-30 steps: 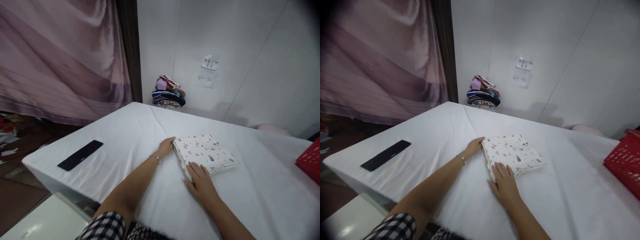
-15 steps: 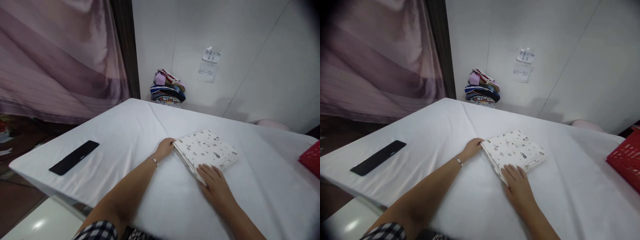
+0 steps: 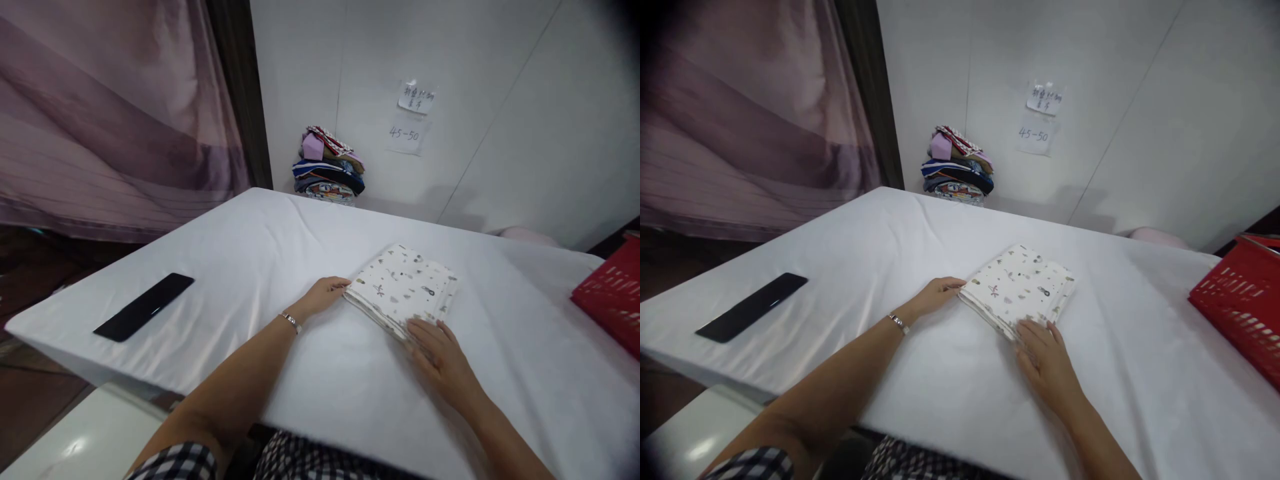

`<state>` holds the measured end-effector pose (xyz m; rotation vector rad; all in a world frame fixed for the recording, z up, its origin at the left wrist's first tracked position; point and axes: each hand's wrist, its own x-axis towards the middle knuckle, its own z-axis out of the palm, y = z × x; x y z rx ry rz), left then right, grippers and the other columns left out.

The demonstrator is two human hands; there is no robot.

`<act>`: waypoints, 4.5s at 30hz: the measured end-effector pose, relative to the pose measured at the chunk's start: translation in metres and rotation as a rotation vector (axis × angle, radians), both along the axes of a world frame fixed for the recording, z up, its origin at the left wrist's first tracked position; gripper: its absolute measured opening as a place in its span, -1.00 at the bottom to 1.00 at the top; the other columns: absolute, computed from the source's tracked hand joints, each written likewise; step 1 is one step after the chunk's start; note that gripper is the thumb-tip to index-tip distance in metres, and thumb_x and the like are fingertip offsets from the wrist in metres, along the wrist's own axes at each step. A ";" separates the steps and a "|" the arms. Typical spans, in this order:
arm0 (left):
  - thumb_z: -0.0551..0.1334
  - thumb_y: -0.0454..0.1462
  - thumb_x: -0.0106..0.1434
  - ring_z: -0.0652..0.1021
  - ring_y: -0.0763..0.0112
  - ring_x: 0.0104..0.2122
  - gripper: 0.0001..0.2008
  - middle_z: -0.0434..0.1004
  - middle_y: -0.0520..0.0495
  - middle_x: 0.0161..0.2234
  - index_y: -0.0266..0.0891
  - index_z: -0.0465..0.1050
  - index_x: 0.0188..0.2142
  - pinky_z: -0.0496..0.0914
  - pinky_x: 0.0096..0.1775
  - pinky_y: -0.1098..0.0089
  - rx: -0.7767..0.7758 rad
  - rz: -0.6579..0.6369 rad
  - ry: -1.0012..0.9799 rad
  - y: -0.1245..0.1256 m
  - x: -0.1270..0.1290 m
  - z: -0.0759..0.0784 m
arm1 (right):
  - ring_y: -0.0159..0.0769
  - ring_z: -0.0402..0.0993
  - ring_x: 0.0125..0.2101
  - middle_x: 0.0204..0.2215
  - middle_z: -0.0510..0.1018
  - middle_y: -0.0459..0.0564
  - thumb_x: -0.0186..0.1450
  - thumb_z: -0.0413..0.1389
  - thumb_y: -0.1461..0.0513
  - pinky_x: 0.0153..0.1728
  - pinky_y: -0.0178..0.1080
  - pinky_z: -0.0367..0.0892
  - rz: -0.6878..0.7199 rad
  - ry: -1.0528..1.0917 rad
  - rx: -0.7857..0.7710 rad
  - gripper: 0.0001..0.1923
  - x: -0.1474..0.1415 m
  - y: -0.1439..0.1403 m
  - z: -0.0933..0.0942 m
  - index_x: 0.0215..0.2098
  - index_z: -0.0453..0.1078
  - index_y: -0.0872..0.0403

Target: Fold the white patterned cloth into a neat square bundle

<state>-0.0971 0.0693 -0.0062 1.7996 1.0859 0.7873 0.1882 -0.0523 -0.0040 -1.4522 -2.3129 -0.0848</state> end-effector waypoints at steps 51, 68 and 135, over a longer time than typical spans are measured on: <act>0.10 -0.35 0.15 0.46 0.42 -0.16 -0.59 0.41 0.02 -0.02 -0.10 0.36 0.01 0.35 -0.12 0.44 0.356 -0.042 0.257 -0.002 0.000 -0.004 | -0.19 0.30 -0.15 -0.15 0.44 0.07 0.31 -0.06 0.26 -0.14 -0.18 0.24 -0.046 -0.014 0.026 -0.74 -0.077 0.054 -0.003 -0.08 0.36 0.07; 0.04 -0.35 0.23 0.47 0.40 -0.27 -0.79 0.46 0.02 -0.23 -0.14 0.39 -0.20 0.33 -0.23 0.41 0.490 0.016 0.443 0.005 0.006 -0.007 | -0.21 0.30 -0.18 -0.17 0.45 0.06 0.33 -0.09 0.27 -0.16 -0.20 0.22 -0.049 -0.014 0.059 -0.74 -0.081 0.054 -0.004 -0.10 0.39 0.08; -0.07 0.06 0.27 0.02 0.12 0.25 -0.36 -0.11 -0.14 0.29 -0.21 0.03 0.24 -0.02 0.18 0.13 0.319 0.121 0.713 -0.015 0.061 -0.014 | 0.02 -0.07 0.22 0.21 0.11 0.31 0.32 -0.16 -0.01 0.16 0.05 -0.17 -0.376 -0.021 -0.195 -0.34 -0.012 0.093 -0.015 0.18 0.12 0.31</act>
